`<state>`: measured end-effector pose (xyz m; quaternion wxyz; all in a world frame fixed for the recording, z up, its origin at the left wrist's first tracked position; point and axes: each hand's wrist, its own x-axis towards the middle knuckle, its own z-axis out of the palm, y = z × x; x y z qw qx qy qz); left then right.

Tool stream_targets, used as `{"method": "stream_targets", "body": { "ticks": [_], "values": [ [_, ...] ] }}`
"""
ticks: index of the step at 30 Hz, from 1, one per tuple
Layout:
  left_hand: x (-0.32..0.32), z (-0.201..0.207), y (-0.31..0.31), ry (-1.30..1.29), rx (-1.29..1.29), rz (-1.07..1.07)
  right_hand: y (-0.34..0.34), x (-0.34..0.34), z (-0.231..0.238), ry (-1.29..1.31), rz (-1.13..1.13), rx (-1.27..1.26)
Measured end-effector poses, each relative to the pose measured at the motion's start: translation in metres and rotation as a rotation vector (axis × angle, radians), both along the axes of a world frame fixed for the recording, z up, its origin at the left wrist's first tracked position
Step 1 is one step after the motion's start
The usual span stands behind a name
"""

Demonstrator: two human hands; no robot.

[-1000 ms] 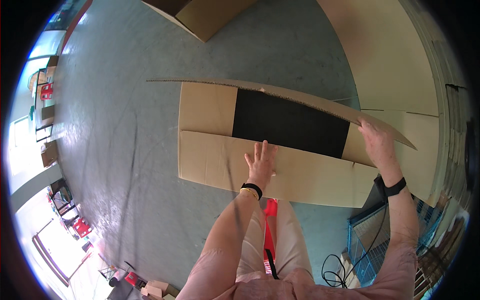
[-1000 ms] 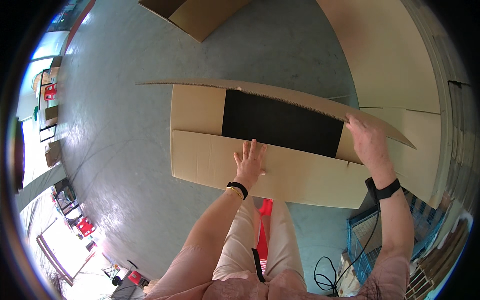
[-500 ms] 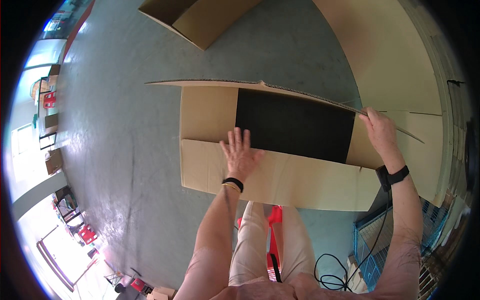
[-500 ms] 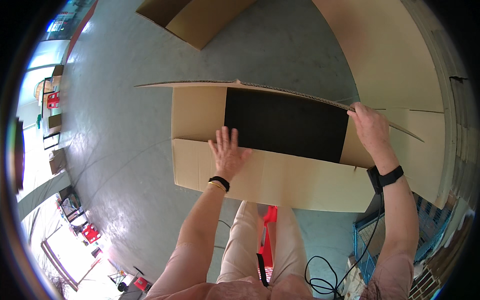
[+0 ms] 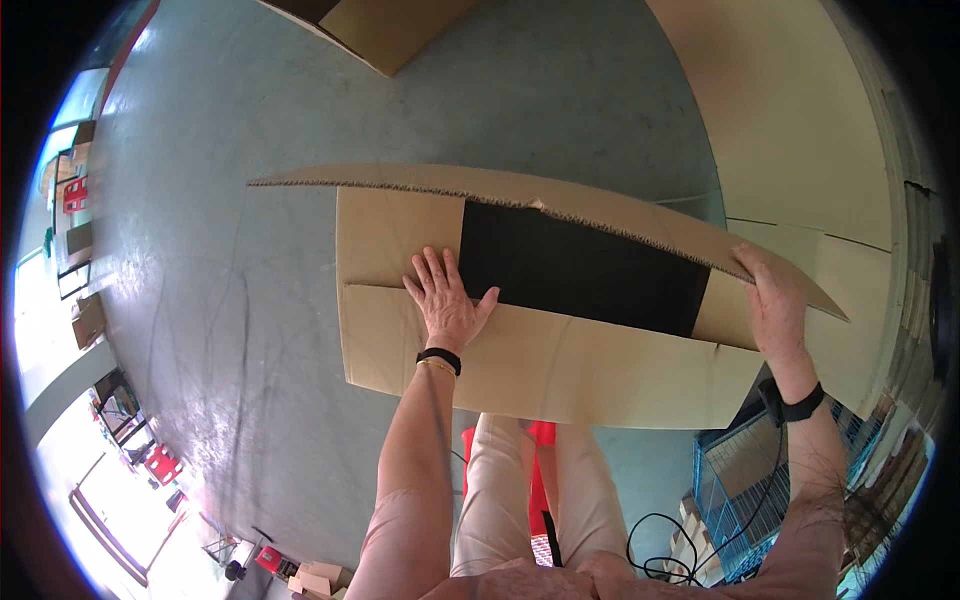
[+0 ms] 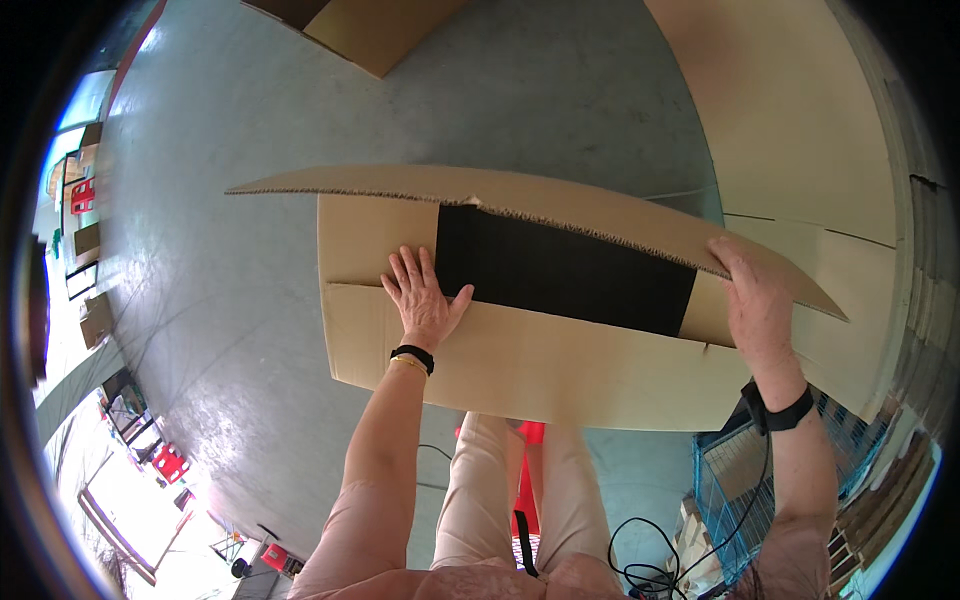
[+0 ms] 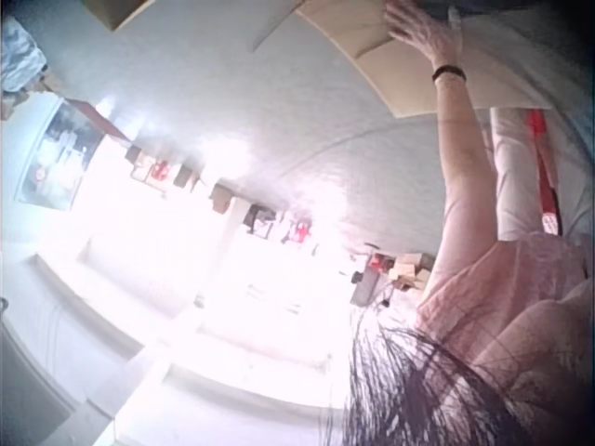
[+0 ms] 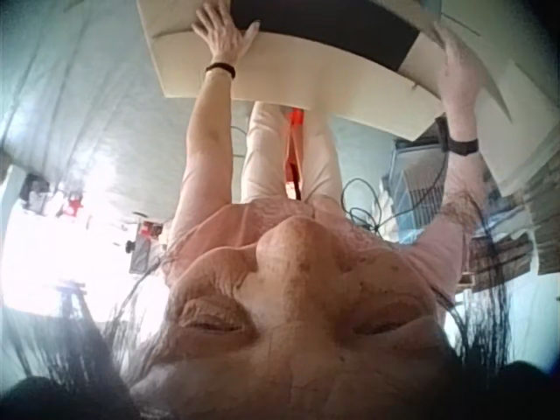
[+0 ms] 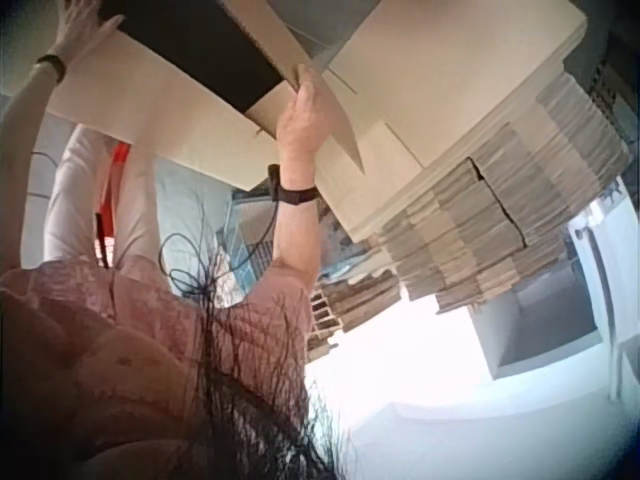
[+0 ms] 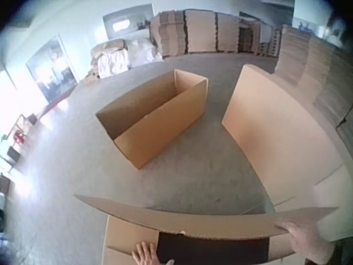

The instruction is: The recorder picks up a flat cardboard sheet, unfolds it into a box shape, and uses a tape dispenser to seal the bottom flaps.

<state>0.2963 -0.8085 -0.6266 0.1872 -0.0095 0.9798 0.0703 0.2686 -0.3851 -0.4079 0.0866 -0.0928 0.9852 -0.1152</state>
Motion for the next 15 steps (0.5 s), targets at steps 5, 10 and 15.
{"method": "stream_targets", "body": {
  "ticks": [5,10,15],
  "values": [
    [-0.001,-0.005,-0.003,0.049,0.008,-0.014,-0.009,0.031,-0.012,-0.049,-0.010,0.071],
    [0.002,-0.015,-0.005,-0.048,0.122,-0.050,-0.022,0.095,-0.064,-0.171,0.121,0.154],
    [0.020,-0.039,-0.042,0.024,0.085,-0.263,-0.041,0.094,-0.083,-0.270,0.070,0.072]
  ]
}}
